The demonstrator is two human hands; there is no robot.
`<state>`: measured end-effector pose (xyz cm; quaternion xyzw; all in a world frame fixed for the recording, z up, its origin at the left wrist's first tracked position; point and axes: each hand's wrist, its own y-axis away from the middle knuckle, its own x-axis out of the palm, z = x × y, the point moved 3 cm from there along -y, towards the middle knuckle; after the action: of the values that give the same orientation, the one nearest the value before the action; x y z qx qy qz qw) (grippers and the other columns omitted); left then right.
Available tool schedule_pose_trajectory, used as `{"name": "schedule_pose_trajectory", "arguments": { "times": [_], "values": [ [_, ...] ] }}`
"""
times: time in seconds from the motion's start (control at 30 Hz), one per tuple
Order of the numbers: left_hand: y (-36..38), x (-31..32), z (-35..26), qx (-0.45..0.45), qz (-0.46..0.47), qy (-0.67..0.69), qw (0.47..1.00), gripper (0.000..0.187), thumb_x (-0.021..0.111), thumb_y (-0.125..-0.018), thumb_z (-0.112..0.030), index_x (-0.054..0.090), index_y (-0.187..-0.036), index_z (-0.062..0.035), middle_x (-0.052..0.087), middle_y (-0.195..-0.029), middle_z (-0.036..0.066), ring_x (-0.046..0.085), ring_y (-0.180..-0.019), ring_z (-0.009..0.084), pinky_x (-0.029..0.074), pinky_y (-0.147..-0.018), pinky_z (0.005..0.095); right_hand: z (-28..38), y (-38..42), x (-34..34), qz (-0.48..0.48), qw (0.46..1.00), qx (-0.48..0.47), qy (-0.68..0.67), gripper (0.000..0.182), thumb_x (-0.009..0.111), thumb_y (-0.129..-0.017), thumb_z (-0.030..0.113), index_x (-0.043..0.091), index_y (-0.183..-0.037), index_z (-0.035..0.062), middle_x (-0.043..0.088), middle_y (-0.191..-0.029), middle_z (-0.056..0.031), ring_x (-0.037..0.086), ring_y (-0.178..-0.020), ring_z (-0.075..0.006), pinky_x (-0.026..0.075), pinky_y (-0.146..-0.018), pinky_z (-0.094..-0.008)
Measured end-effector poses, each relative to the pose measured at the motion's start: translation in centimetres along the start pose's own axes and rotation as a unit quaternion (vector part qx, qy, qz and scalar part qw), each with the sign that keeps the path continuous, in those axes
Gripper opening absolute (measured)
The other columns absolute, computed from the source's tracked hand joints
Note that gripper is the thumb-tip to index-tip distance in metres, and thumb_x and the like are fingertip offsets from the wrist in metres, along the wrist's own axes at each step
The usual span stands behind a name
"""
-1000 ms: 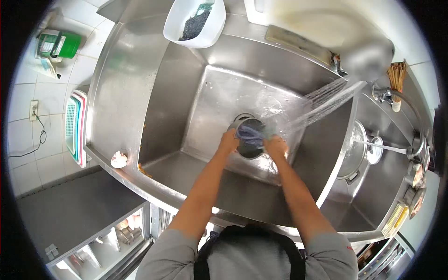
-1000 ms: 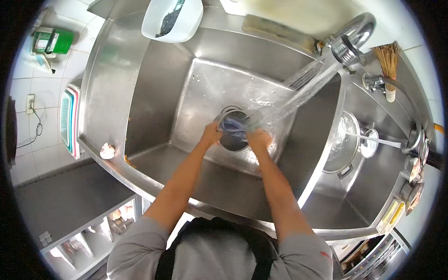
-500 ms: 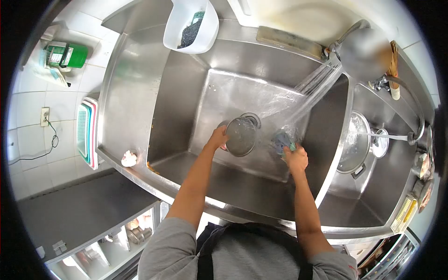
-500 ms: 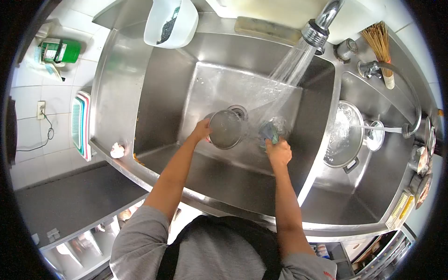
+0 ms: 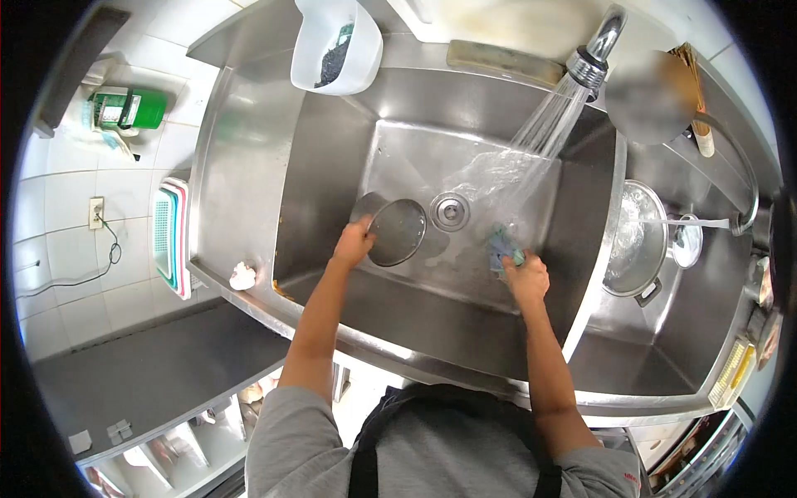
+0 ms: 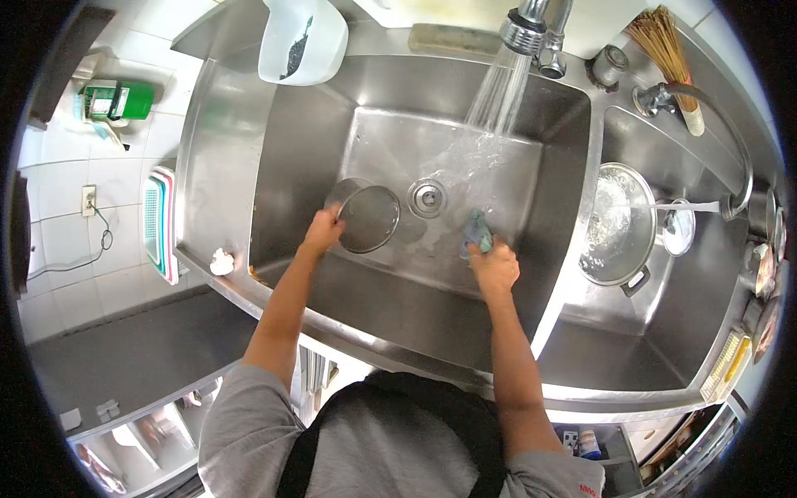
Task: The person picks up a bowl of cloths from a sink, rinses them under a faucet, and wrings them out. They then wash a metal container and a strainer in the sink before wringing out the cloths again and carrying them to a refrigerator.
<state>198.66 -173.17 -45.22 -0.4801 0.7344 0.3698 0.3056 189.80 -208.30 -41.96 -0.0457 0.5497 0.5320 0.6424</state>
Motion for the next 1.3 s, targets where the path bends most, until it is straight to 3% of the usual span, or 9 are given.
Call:
{"name": "schedule_pose_trajectory", "arguments": {
  "times": [0.2, 0.37, 0.5, 0.6, 0.7, 0.83, 1.13, 1.17, 1.3],
  "values": [
    [2.1, -5.0, 0.3, -0.122, -0.094, 0.167, 0.974, 0.007, 0.051, -0.07, 0.0, 0.046, -0.075, -0.0007, 0.047, -0.053, 0.007, 0.048, -0.041, 0.0131, 0.042, -0.039, 0.0283, 0.0, 0.2, -1.0, -0.015, 1.0, 0.004, -0.018, 0.05, 0.063, -0.065, 0.036, 0.057, -0.102, 0.0034, 0.06, -0.09, -0.019, 0.058, -0.086, -0.0332, 0.045, -0.076, -0.0384],
    [3.3, -8.1, -1.7, -0.129, -0.128, 0.286, 0.941, 0.006, 0.049, -0.069, 0.003, 0.046, -0.07, -0.0023, 0.043, -0.054, 0.001, 0.045, -0.043, 0.0079, 0.039, -0.034, 0.0237, 0.4, 1.1, -2.1, -0.001, 1.0, 0.007, -0.022, 0.052, 0.064, -0.066, 0.036, 0.055, -0.106, 0.0047, 0.059, -0.094, -0.0188, 0.056, -0.09, -0.0329, 0.044, -0.078, -0.0379],
    [3.5, -8.9, -2.4, -0.122, -0.137, 0.267, 0.946, 0.007, 0.049, -0.068, 0.002, 0.044, -0.067, -0.0029, 0.041, -0.054, 0.002, 0.045, -0.044, 0.0085, 0.041, -0.037, 0.0256, -0.3, 1.3, -1.7, -0.063, 0.998, -0.018, -0.023, 0.051, 0.065, -0.063, 0.036, 0.057, -0.102, 0.0035, 0.06, -0.087, -0.0201, 0.058, -0.084, -0.0346, 0.045, -0.075, -0.0398],
    [3.2, -8.7, -3.6, -0.063, -0.147, 0.064, 0.985, 0.009, 0.051, -0.066, 0.0, 0.043, -0.067, -0.004, 0.044, -0.054, 0.007, 0.051, -0.045, 0.0149, 0.044, -0.042, 0.0311, -0.5, 1.5, -1.7, -0.067, 0.997, -0.018, -0.021, 0.051, 0.065, -0.063, 0.036, 0.057, -0.102, 0.0031, 0.061, -0.086, -0.0199, 0.059, -0.083, -0.0346, 0.045, -0.075, -0.0397],
    [2.7, -6.7, -6.2, 0.112, -0.189, -0.255, 0.942, 0.011, 0.052, -0.068, -0.005, 0.045, -0.075, -0.0078, 0.052, -0.064, 0.011, 0.057, -0.053, 0.0279, 0.046, -0.045, 0.0371, -0.8, 1.7, -1.6, -0.071, 0.997, -0.022, -0.021, 0.051, 0.066, -0.064, 0.036, 0.057, -0.101, 0.0024, 0.061, -0.086, -0.0198, 0.059, -0.083, -0.0345, 0.045, -0.074, -0.0396],
    [2.5, -4.1, -5.9, 0.136, -0.186, -0.353, 0.907, 0.012, 0.054, -0.067, -0.006, 0.044, -0.072, -0.011, 0.047, -0.065, 0.005, 0.054, -0.042, 0.0198, 0.043, -0.035, 0.0297, -1.2, 1.8, -1.5, -0.069, 0.996, -0.028, -0.042, 0.05, 0.066, -0.064, 0.035, 0.057, -0.1, 0.002, 0.061, -0.086, -0.0199, 0.058, -0.083, -0.0344, 0.046, -0.074, -0.0396],
    [0.7, -2.1, -6.3, 0.221, -0.161, -0.352, 0.895, 0.017, 0.056, -0.065, -0.007, 0.046, -0.079, -0.0098, 0.048, -0.069, 0.006, 0.052, -0.043, 0.0172, 0.043, -0.036, 0.0277, 2.4, 2.4, -4.9, -0.1, 0.99, -0.096, -0.034, 0.046, 0.065, -0.062, 0.032, 0.058, -0.092, -0.0021, 0.06, -0.077, -0.0232, 0.059, -0.076, -0.036, 0.046, -0.069, -0.0402],
    [0.0, -1.2, -6.2, 0.139, -0.086, -0.353, 0.921, 0.018, 0.055, -0.066, -0.007, 0.046, -0.081, -0.01, 0.052, -0.075, 0.009, 0.056, -0.051, 0.0217, 0.045, -0.044, 0.0317, 2.8, 2.3, -5.2, -0.102, 0.99, -0.096, -0.032, 0.046, 0.065, -0.062, 0.032, 0.058, -0.092, -0.0021, 0.06, -0.077, -0.0232, 0.059, -0.076, -0.036, 0.046, -0.069, -0.0402],
    [-3.0, 0.9, -7.5, 0.003, -0.156, -0.149, 0.976, 0.019, 0.054, -0.065, -0.002, 0.048, -0.082, -0.0055, 0.057, -0.074, 0.016, 0.056, -0.058, 0.0348, 0.047, -0.051, 0.0381, 4.4, 1.7, -6.6, -0.116, 0.984, -0.122, -0.059, 0.048, 0.065, -0.061, 0.031, 0.058, -0.093, -0.0042, 0.059, -0.076, -0.0233, 0.06, -0.075, -0.0356, 0.046, -0.069, -0.0394]
  ]
}}
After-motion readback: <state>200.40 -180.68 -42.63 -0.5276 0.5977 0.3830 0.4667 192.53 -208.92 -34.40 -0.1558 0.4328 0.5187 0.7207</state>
